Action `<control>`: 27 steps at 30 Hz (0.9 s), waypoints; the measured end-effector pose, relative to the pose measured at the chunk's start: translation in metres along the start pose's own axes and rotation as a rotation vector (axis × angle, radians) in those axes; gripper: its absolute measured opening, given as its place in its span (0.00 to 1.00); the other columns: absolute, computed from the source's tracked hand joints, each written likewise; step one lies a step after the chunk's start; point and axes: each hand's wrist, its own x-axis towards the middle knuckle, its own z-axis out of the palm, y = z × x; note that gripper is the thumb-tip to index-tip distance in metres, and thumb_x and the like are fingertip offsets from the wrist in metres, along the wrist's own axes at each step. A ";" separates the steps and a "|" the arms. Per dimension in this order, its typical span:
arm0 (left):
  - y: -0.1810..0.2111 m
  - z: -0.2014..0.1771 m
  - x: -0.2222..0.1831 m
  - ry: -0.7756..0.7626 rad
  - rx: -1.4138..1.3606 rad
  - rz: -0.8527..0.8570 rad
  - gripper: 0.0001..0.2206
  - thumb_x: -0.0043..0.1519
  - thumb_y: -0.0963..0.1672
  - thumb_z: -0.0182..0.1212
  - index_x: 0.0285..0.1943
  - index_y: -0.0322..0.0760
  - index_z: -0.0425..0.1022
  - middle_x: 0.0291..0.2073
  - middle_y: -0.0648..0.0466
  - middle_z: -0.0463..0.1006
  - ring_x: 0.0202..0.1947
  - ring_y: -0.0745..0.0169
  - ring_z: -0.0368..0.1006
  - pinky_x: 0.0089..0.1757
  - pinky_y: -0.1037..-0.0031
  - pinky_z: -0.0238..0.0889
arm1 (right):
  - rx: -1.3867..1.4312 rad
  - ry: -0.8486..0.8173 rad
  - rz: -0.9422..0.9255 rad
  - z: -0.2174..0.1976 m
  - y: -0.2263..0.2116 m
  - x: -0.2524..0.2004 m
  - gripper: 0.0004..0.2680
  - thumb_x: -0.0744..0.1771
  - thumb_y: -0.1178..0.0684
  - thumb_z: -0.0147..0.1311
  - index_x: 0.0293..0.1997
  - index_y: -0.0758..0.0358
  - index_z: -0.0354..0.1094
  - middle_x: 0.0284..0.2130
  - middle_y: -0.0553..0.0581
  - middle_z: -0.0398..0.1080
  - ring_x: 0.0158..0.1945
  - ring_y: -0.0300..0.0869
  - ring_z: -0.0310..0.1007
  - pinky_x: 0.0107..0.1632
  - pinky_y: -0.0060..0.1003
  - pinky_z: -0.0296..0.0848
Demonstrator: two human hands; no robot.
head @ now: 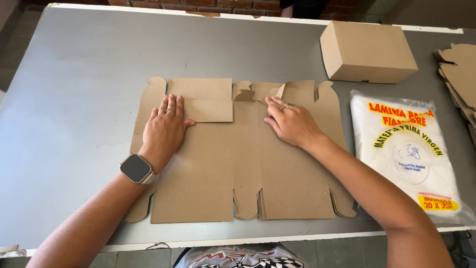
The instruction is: Assembling a cardboard box by folding pre-scored flaps and inserting a plastic liner.
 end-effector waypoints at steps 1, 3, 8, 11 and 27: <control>-0.002 -0.003 -0.002 0.001 0.002 0.002 0.37 0.70 0.60 0.27 0.79 0.34 0.55 0.71 0.43 0.65 0.72 0.47 0.61 0.61 0.58 0.61 | 0.000 0.003 0.002 0.001 -0.001 0.004 0.08 0.69 0.45 0.53 0.40 0.57 0.65 0.56 0.58 0.75 0.61 0.49 0.73 0.57 0.45 0.74; 0.001 -0.009 -0.003 0.007 0.020 -0.006 0.36 0.70 0.60 0.28 0.79 0.35 0.56 0.71 0.43 0.66 0.71 0.48 0.61 0.61 0.59 0.62 | -0.013 -0.013 0.150 0.001 0.001 0.008 0.16 0.67 0.44 0.57 0.58 0.52 0.58 0.52 0.50 0.76 0.61 0.45 0.71 0.67 0.50 0.58; 0.001 -0.003 -0.002 -0.011 -0.021 -0.005 0.37 0.70 0.60 0.28 0.80 0.35 0.55 0.72 0.42 0.65 0.72 0.45 0.60 0.61 0.57 0.61 | -0.016 -0.177 0.237 -0.014 0.043 0.048 0.14 0.64 0.42 0.63 0.54 0.47 0.71 0.47 0.48 0.66 0.55 0.46 0.62 0.60 0.52 0.56; -0.001 -0.005 0.001 -0.011 -0.017 -0.014 0.37 0.70 0.60 0.28 0.80 0.34 0.54 0.72 0.42 0.65 0.72 0.45 0.60 0.61 0.57 0.61 | 0.119 -0.374 0.268 -0.040 0.068 0.074 0.16 0.57 0.40 0.73 0.44 0.46 0.75 0.47 0.48 0.71 0.58 0.47 0.65 0.65 0.54 0.52; 0.002 -0.008 -0.003 -0.028 -0.026 -0.035 0.36 0.70 0.59 0.28 0.80 0.35 0.53 0.73 0.43 0.64 0.72 0.47 0.59 0.62 0.58 0.59 | 0.149 -0.522 0.069 -0.052 -0.018 0.020 0.43 0.64 0.17 0.44 0.77 0.67 0.43 0.74 0.70 0.47 0.76 0.59 0.44 0.76 0.53 0.40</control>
